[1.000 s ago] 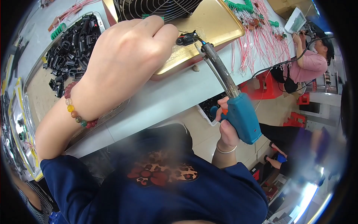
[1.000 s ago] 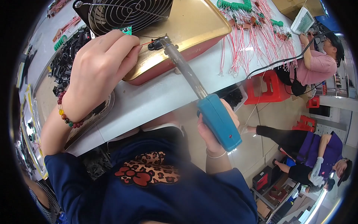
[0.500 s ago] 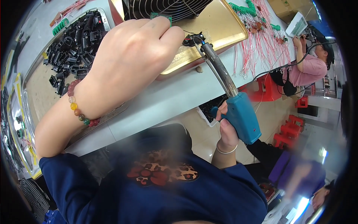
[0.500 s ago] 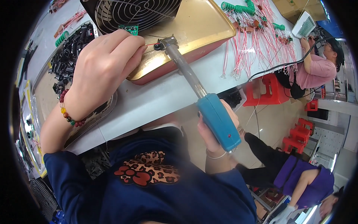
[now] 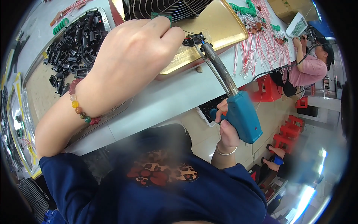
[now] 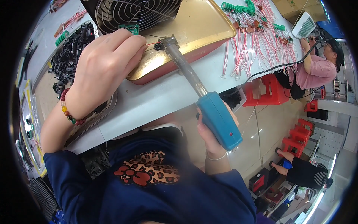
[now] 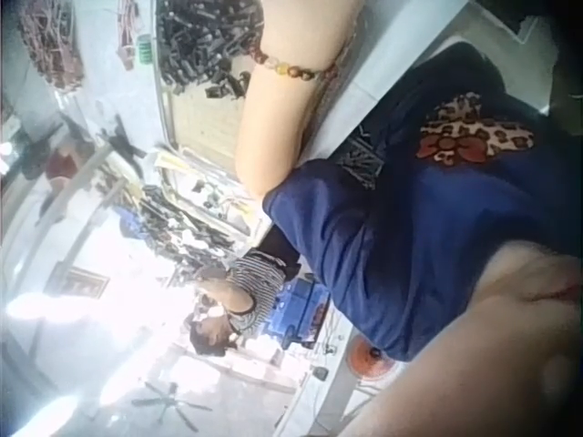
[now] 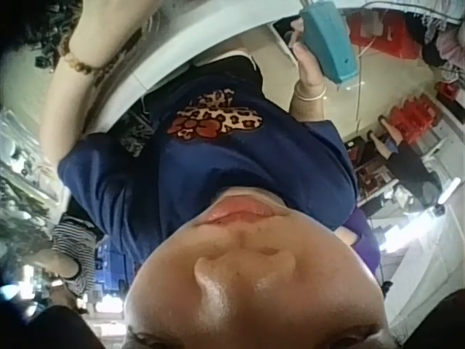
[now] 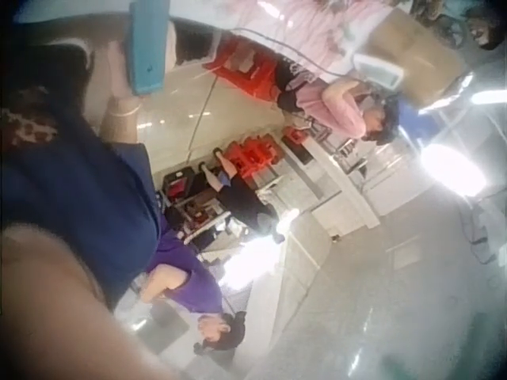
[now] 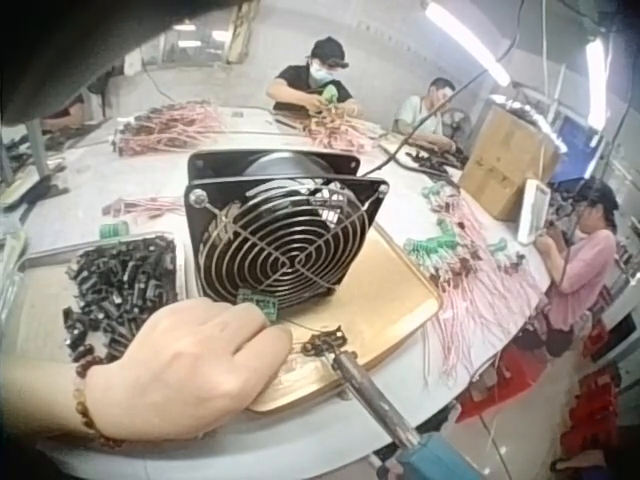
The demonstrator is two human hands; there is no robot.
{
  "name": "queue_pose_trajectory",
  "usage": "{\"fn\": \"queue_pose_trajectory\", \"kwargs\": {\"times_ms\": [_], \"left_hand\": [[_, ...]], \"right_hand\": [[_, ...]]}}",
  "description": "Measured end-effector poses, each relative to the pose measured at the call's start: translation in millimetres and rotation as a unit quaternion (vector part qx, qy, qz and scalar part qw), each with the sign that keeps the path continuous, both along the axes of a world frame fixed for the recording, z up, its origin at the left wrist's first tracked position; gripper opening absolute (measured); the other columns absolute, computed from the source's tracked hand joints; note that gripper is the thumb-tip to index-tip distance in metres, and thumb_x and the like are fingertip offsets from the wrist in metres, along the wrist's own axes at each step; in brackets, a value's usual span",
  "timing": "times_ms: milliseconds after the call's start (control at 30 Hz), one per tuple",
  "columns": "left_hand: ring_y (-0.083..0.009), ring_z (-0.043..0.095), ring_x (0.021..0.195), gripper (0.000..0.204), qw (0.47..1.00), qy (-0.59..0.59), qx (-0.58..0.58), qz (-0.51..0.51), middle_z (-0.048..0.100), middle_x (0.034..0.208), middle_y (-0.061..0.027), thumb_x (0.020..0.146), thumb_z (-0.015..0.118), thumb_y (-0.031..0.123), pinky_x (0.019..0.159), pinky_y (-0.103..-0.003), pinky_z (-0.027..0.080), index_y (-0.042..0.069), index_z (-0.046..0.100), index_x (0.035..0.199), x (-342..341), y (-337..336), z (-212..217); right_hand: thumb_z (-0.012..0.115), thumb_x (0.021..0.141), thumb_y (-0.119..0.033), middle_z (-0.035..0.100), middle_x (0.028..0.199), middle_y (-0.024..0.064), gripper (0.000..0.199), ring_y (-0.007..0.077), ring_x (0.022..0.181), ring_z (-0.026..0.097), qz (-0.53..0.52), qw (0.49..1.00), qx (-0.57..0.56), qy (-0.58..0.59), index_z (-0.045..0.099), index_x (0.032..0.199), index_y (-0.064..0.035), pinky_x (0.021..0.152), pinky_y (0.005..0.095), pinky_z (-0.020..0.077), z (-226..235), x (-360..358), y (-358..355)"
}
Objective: The person assembles electronic parts by picking up wires and plastic components from trays and soldering them together using a handheld soldering tool.
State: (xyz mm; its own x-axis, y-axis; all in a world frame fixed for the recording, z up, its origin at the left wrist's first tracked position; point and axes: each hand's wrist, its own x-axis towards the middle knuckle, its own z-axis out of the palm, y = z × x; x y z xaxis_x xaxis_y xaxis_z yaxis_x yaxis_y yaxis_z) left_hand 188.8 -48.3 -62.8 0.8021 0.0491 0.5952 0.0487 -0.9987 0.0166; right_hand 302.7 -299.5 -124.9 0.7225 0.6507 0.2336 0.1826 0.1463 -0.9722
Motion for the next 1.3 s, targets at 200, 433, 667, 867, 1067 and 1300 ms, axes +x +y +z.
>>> {"fn": "queue_pose_trajectory", "kwargs": {"times_ms": [200,433,667,867,1067,1300], "left_hand": [[-0.0249,0.056,0.064,0.010,1.000,0.005,-0.003,0.003,0.052,0.072,-0.0085,0.075,0.063,0.005,0.057,-0.034,0.046,0.002,0.058,0.082,0.4,-0.7,0.0],[-0.0244,0.056,0.064,0.010,1.000,0.008,0.007,0.008,0.053,0.072,-0.0081,0.075,0.064,0.005,0.057,-0.033,0.046,0.002,0.058,0.083,1.1,-0.7,-0.6],[-0.0247,0.057,0.064,0.010,1.000,0.008,0.013,0.008,0.054,0.073,-0.0082,0.075,0.064,0.005,0.057,-0.033,0.047,0.002,0.059,0.083,0.8,-0.7,-0.5],[-0.0157,0.052,0.057,0.019,0.983,-0.056,0.169,0.032,0.050,0.066,-0.0038,0.071,0.072,0.014,0.052,-0.027,0.041,0.004,0.058,0.081,-14.0,-7.8,12.6],[-0.0194,0.054,0.062,0.029,0.999,0.006,-0.015,0.049,0.057,0.073,-0.0051,0.071,0.073,0.016,0.055,-0.029,0.043,0.003,0.055,0.089,-26.6,-8.6,18.0],[-0.0236,0.052,0.069,0.018,0.998,0.029,-0.042,0.039,0.054,0.074,-0.0069,0.074,0.068,0.009,0.064,-0.034,0.044,0.003,0.057,0.086,-12.7,-14.2,28.7]], "right_hand": [[0.066,0.067,-0.016,0.057,0.090,0.0174,0.048,0.0161,0.060,0.052,0.017,0.999,0.029,-0.008,0.053,0.106,0.0099,0.055,0.0238,0.0418,-0.1,-2.3,-1.4],[0.060,0.071,-0.016,0.053,0.101,0.0254,0.043,0.0192,0.056,0.051,0.009,0.999,0.041,-0.006,0.050,0.103,0.0094,0.053,0.0254,0.0416,2.6,-4.3,-3.7],[0.059,0.071,-0.016,0.053,0.102,0.0255,0.043,0.0193,0.056,0.051,0.002,0.999,0.045,-0.013,0.050,0.104,0.0094,0.053,0.0252,0.0415,-0.9,-3.9,-5.5],[0.059,0.071,-0.017,0.052,0.103,0.0256,0.044,0.0196,0.056,0.051,0.007,0.999,0.052,-0.015,0.050,0.104,0.0097,0.053,0.0252,0.0419,0.6,-2.4,-6.5],[0.059,0.070,-0.016,0.053,0.101,0.0252,0.044,0.0195,0.057,0.051,0.004,0.997,0.070,-0.025,0.050,0.104,0.0096,0.051,0.0248,0.0416,-3.7,-0.5,-7.3],[0.059,0.070,-0.018,0.052,0.101,0.0247,0.044,0.0195,0.056,0.050,0.003,0.998,0.065,-0.015,0.050,0.103,0.0095,0.052,0.0252,0.0419,-3.0,-1.5,-9.5]]}}
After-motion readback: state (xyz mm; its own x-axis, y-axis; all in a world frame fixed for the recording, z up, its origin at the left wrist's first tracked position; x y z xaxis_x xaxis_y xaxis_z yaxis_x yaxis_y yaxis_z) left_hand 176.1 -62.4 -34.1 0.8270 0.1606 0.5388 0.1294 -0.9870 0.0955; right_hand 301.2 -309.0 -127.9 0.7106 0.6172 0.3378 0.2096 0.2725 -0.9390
